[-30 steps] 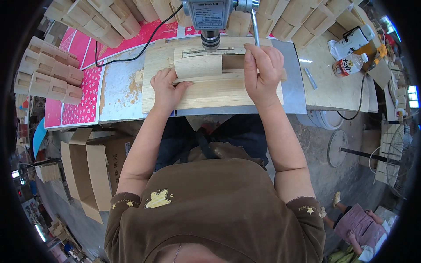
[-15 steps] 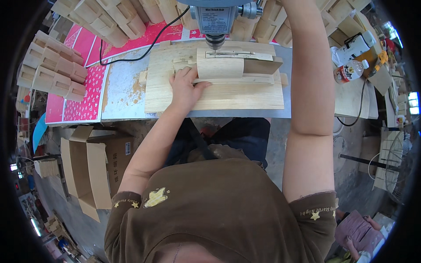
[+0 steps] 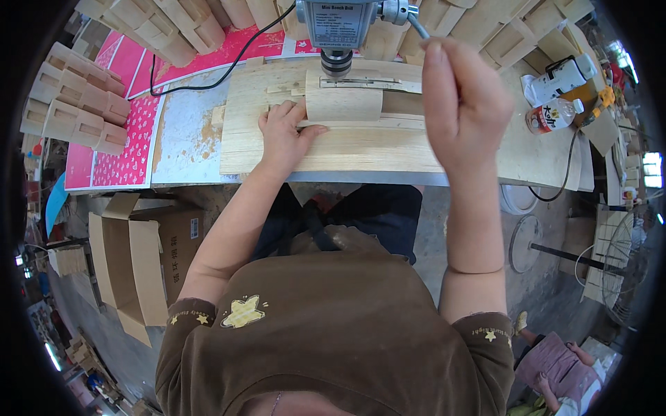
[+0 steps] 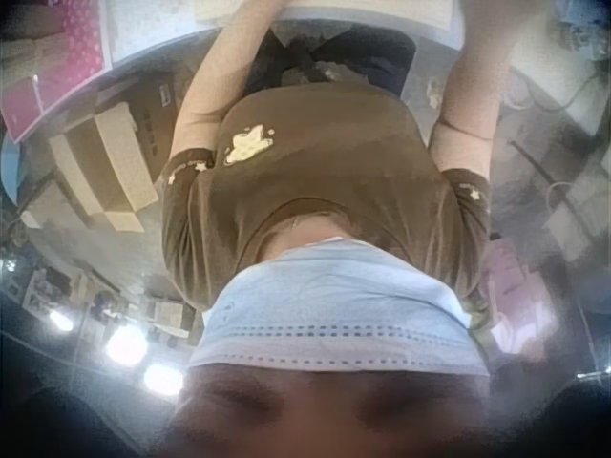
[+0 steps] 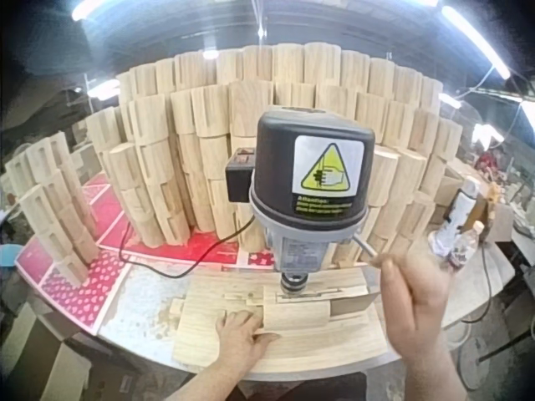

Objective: Operating a bench drill press to drill or mill grooves into wooden cylindrical blocks.

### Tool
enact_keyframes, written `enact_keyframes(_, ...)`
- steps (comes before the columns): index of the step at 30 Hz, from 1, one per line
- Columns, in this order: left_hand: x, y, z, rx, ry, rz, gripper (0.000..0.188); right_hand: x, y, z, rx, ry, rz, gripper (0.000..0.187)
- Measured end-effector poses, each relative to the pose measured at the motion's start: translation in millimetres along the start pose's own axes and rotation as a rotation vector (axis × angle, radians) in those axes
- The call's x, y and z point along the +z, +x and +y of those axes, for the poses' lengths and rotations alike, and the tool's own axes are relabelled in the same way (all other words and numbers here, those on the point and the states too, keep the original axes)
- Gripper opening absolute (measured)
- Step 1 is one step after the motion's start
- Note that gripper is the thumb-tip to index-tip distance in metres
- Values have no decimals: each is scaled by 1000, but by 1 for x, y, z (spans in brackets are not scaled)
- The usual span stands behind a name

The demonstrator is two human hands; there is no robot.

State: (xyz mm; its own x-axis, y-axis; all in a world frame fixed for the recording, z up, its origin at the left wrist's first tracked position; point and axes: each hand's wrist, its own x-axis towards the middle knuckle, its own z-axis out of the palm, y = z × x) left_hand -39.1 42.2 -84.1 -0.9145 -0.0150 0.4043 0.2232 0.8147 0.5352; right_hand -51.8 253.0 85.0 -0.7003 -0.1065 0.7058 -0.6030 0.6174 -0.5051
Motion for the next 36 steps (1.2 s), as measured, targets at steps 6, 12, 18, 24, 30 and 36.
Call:
enact_keyframes(6,4,2,-2,34,-1,35,53,44,-47,43,-101,50,166,9)
enact_keyframes(12,4,3,1,23,7,5,54,59,-53,59,-170,90,188,11)
enact_keyframes(18,2,-1,-2,14,29,25,56,19,-6,23,-163,123,214,7)
enact_keyframes(24,3,6,0,0,-14,-8,59,21,121,29,-93,-65,284,33)
enact_keyframes(30,-3,18,6,-111,-200,-54,54,31,104,48,-66,125,195,38)
enact_keyframes(36,-1,21,-4,-96,-420,-69,45,31,-24,113,98,-210,-643,16)
